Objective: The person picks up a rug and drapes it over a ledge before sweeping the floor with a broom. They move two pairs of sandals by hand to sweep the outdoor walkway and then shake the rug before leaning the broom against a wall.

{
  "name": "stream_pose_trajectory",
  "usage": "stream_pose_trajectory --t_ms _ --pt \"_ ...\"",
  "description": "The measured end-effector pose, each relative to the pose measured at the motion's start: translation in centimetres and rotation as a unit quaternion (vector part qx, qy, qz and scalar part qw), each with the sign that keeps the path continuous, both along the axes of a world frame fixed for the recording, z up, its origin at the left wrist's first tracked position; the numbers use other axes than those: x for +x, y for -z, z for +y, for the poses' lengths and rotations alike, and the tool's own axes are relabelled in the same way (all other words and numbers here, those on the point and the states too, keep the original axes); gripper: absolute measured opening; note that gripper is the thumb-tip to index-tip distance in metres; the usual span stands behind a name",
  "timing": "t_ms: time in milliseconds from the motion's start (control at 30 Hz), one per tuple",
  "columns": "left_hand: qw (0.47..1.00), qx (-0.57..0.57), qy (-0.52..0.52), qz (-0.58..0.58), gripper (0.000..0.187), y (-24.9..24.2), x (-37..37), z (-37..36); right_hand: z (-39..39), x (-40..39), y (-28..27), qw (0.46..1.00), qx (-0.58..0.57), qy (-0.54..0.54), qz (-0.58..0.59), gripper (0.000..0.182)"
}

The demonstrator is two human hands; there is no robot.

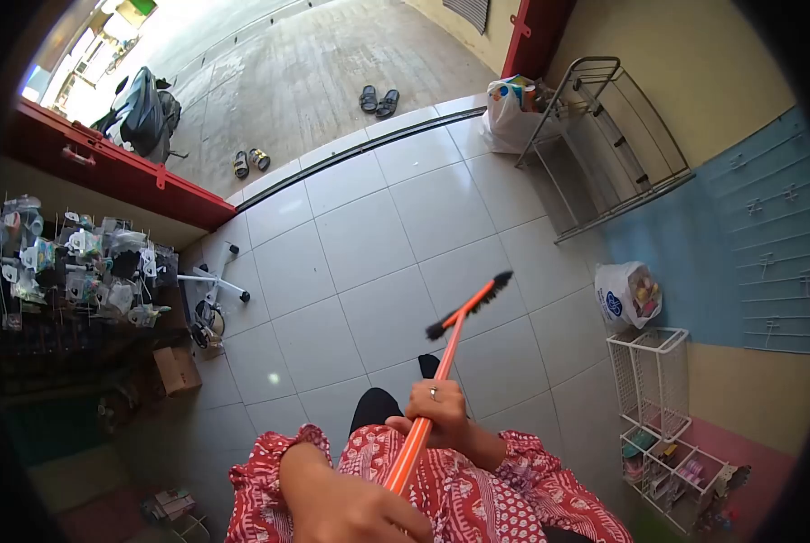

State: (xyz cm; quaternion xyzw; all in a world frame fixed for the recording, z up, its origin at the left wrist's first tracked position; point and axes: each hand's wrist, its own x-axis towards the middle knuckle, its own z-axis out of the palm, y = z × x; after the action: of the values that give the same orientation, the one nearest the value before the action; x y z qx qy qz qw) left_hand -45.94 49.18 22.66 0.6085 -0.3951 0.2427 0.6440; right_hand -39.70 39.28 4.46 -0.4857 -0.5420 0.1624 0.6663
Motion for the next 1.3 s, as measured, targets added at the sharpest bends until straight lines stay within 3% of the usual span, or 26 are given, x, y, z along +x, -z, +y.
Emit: stream_pose_trajectory --t_ms 67,133,200,300,433,567,633,767,900,967,1033,1167,1233,1300 --pt "0.996 -0.055 0.062 0.041 0.024 2.4 1.9 -0.3 -3.3 0.8 1.3 0.992 -0.092 0.079 -0.013 0.034" --pt "0.979 -0.037 0.072 0.188 0.037 7.1 2.4 -0.8 -5.8 2.3 4.0 0.971 -0.184 0.152 -0.024 0.037" --pt "0.959 -0.032 0.047 0.276 0.033 11.3 4.1 -1.1 -7.4 4.0 8.7 0.945 -0.236 0.218 -0.058 0.039" --pt "0.926 -0.028 0.01 0.376 0.026 17.0 5.1 -0.5 -6.4 6.5 14.6 0.937 -0.277 0.207 -0.053 0.039" --pt "0.932 0.075 -0.043 0.353 0.016 14.6 6.3 6.4 4.7 7.9 15.7 0.966 -0.198 0.165 -0.007 0.039" --pt "0.899 0.203 -0.11 0.373 0.015 14.7 8.4 16.0 20.3 9.7 17.1 0.986 -0.146 0.082 0.016 0.035" --pt "0.88 0.239 -0.162 0.377 0.014 16.9 10.1 20.7 27.4 11.2 18.7 0.985 -0.168 0.01 0.038 0.036" --pt "0.852 0.311 -0.211 0.364 0.014 22.0 13.2 28.4 37.9 14.0 21.0 0.983 -0.179 -0.028 0.023 0.035" --pt "0.836 0.377 -0.214 0.335 0.013 25.9 15.9 29.4 41.0 16.2 22.8 0.982 -0.176 0.025 -0.061 0.034" --pt "0.896 0.305 -0.174 0.273 0.014 21.6 16.7 30.0 41.4 17.3 20.2 0.985 -0.145 0.043 -0.083 0.033" --pt "0.94 0.23 -0.142 0.21 0.017 15.0 16.7 30.7 40.7 17.9 12.6 0.993 -0.08 0.059 -0.061 0.034" --pt "0.99 0.079 -0.052 0.105 0.02 4.7 17.5 32.6 38.0 19.4 3.5 0.998 -0.043 0.052 -0.017 0.037" --pt "0.997 0.015 -0.05 0.052 0.026 2.4 20.2 33.7 36.3 21.5 2.3 0.996 -0.036 0.079 -0.012 0.039" --pt "0.994 -0.011 -0.031 0.101 0.022 4.6 22.6 34.2 34.0 24.8 3.7 0.986 -0.1 0.125 -0.047 0.041"
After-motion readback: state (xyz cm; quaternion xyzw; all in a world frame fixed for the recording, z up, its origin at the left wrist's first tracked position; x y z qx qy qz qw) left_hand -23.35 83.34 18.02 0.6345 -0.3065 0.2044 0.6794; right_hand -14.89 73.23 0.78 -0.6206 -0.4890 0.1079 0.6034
